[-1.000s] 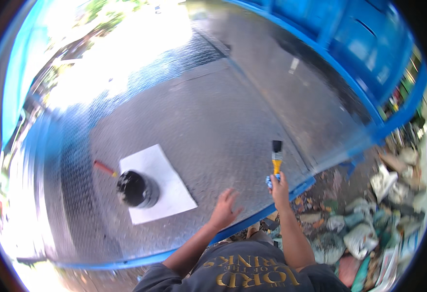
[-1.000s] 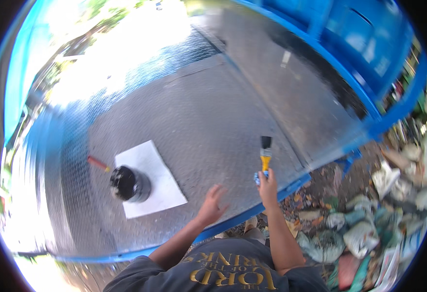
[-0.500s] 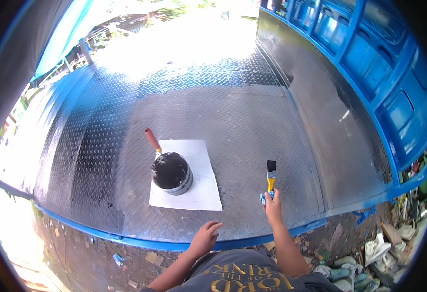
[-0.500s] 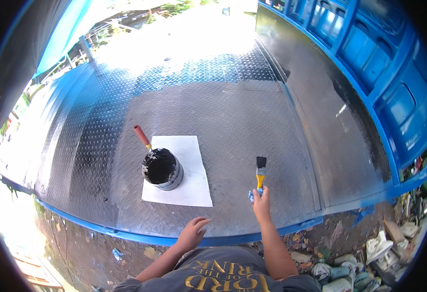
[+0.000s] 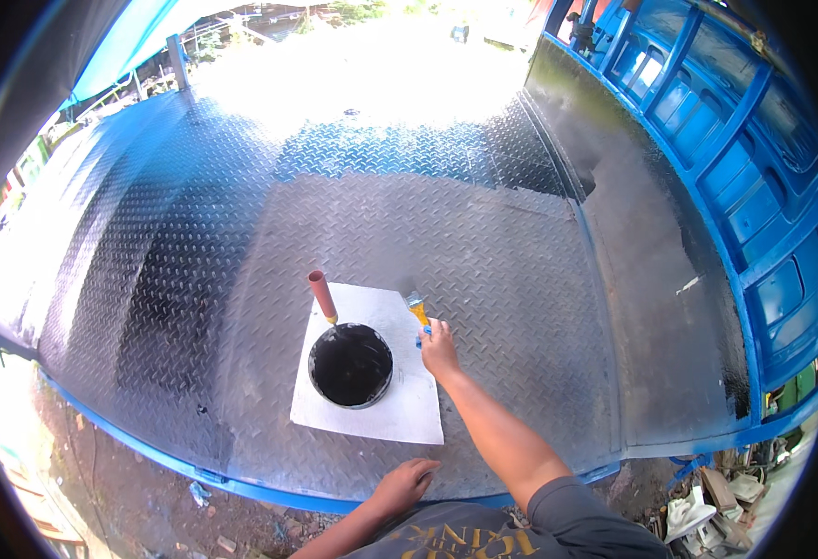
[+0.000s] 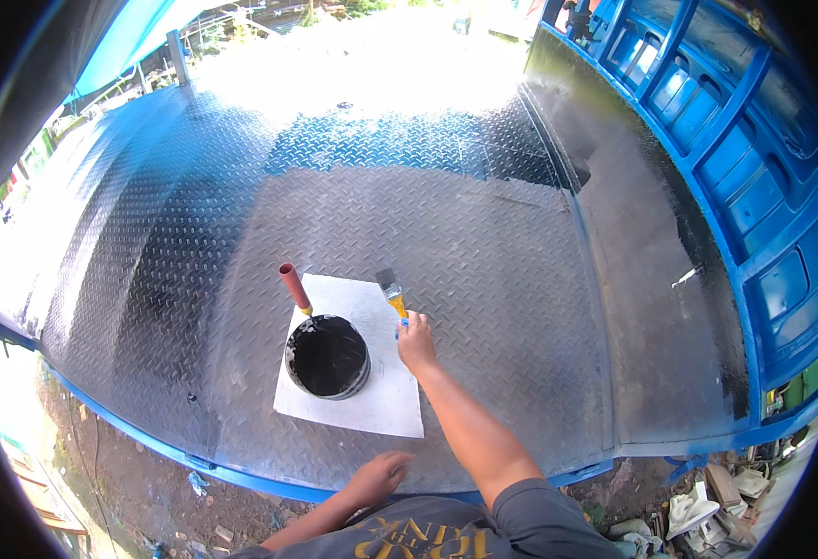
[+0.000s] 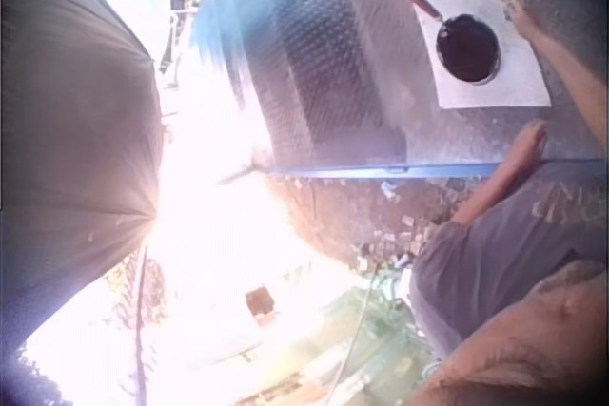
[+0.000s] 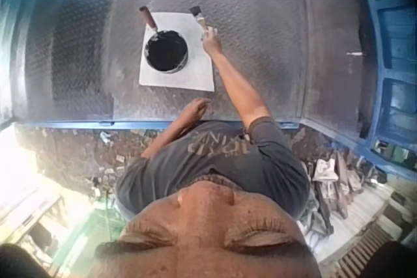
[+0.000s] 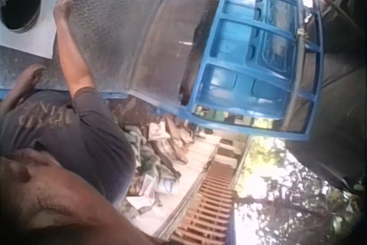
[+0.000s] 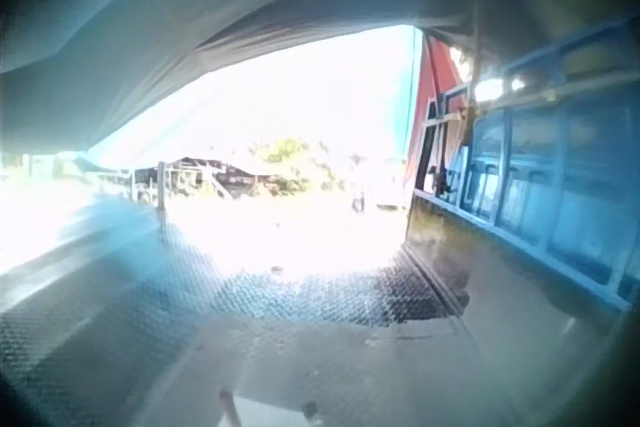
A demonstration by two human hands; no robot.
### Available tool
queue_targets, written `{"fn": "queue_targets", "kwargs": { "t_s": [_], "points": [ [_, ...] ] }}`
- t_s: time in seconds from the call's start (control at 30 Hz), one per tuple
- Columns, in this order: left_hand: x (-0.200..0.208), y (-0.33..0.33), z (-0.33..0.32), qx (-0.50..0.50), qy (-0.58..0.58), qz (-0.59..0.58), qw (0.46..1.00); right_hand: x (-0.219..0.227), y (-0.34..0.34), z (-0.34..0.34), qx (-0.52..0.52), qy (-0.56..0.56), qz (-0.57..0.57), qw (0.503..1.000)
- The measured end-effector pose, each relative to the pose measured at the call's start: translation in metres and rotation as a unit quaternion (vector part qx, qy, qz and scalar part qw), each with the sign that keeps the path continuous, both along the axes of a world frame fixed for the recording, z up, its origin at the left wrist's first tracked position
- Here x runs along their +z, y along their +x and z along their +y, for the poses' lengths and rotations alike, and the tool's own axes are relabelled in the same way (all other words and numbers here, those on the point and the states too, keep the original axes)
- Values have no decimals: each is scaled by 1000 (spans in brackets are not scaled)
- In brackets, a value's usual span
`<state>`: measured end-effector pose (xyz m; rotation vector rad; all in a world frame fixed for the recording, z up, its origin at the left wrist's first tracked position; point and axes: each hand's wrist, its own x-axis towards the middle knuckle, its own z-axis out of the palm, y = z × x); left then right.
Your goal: The person paints the floor of a blue truck bed with black paint. They use a small roller for the main surface and a brush for the edges, repeatedly dipping the tools into a paint can placed on a white sheet.
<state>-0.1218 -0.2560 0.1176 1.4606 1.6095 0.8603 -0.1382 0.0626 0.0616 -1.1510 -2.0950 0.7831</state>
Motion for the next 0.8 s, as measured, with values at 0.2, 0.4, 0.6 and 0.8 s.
{"fn": "queue_targets", "kwargs": {
  "t_s": [0.2,0.4,0.6,0.8],
  "points": [
    [-25,-22,9,-2,-24,-18,1000,-19,-39,-2,-24,-16,-81,996],
    [-26,-35,21,29,-15,-57,998,4,-39,-17,1,51,-197,979],
    [-43,-44,24,102,-20,-121,987,102,-63,-3,100,39,94,990],
    [-44,-47,34,189,2,-301,935,198,-117,-49,306,21,71,949]
  ]
}}
